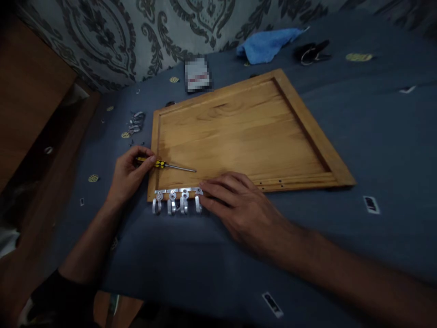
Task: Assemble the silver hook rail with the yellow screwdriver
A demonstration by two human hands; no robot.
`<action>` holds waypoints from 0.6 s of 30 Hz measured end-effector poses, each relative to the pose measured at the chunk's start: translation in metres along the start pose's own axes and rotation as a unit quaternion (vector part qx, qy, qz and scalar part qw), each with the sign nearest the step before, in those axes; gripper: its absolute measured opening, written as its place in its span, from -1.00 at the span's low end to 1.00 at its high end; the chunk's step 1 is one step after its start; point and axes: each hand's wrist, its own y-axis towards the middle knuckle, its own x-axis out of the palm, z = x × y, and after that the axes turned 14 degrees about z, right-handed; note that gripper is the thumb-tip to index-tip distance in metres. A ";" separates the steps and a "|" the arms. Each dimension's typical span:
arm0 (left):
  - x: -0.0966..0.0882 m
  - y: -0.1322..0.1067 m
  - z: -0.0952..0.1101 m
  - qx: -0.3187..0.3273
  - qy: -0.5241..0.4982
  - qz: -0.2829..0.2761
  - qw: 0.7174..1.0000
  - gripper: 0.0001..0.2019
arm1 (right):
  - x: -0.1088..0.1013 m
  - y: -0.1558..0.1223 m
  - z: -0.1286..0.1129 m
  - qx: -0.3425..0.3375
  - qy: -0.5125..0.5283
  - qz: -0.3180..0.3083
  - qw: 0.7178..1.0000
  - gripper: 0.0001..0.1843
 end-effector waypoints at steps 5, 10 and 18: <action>-0.004 -0.014 0.032 0.159 0.089 0.030 0.983 -0.82 | 0.003 -0.002 0.001 -0.004 0.004 0.014 1.000 -0.68; 0.006 -0.044 0.079 0.268 0.080 -0.134 0.951 -0.47 | 0.002 0.000 -0.001 0.001 0.010 0.021 1.000 -0.68; 0.017 -0.057 0.077 0.264 0.102 -0.170 0.944 -0.38 | 0.002 0.005 -0.001 0.007 0.014 0.009 1.000 -0.63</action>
